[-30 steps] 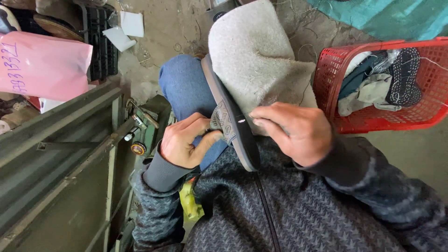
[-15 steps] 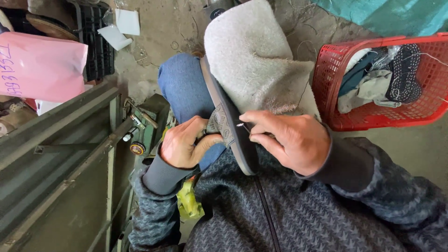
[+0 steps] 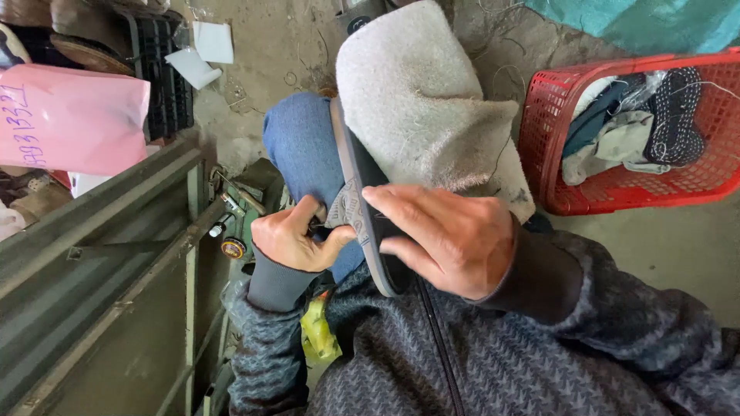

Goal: Hand-stitching the upper component of a sandal to its sole using a needle and thread.

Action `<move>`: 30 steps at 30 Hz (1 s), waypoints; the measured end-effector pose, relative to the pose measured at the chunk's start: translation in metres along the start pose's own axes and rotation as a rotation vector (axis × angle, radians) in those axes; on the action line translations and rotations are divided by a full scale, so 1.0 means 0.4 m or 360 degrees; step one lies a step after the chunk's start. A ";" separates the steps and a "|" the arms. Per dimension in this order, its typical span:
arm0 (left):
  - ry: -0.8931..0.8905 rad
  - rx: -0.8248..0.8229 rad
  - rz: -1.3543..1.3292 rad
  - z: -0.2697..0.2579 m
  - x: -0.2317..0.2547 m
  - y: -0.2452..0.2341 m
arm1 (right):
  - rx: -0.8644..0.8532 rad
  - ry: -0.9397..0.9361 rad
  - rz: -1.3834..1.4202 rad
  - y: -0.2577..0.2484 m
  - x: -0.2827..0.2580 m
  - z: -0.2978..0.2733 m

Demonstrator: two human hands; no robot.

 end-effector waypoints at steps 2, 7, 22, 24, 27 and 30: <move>-0.0038 -0.0018 0.0062 0.006 0.012 -0.007 | -0.0182 0.0143 0.0395 -0.029 -0.016 0.024; -0.0024 -0.0146 0.0059 0.035 0.057 -0.030 | -0.0497 0.0300 0.0374 0.031 0.005 0.017; -0.0374 -0.0166 0.0223 -0.102 -0.153 0.004 | -0.0717 0.0233 0.0137 0.013 0.030 0.059; -0.0403 -0.0123 0.0181 -0.122 -0.186 0.018 | -0.0727 0.0262 0.0125 0.024 0.031 0.033; -0.0443 -0.0081 0.0186 -0.120 -0.153 -0.008 | -0.0478 0.0168 0.0182 0.028 0.020 0.019; -0.0411 0.0032 0.0124 -0.132 -0.151 -0.010 | -0.0492 0.0199 0.0369 -0.003 0.038 -0.013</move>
Point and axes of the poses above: each hand's wrist, its own z-axis towards the middle knuckle, its own y-axis out of the palm, x = y × z, the point moved 1 cm from there along z, towards the middle knuckle, and after that the axes turned 5 degrees about -x, right-handed, at the moved point
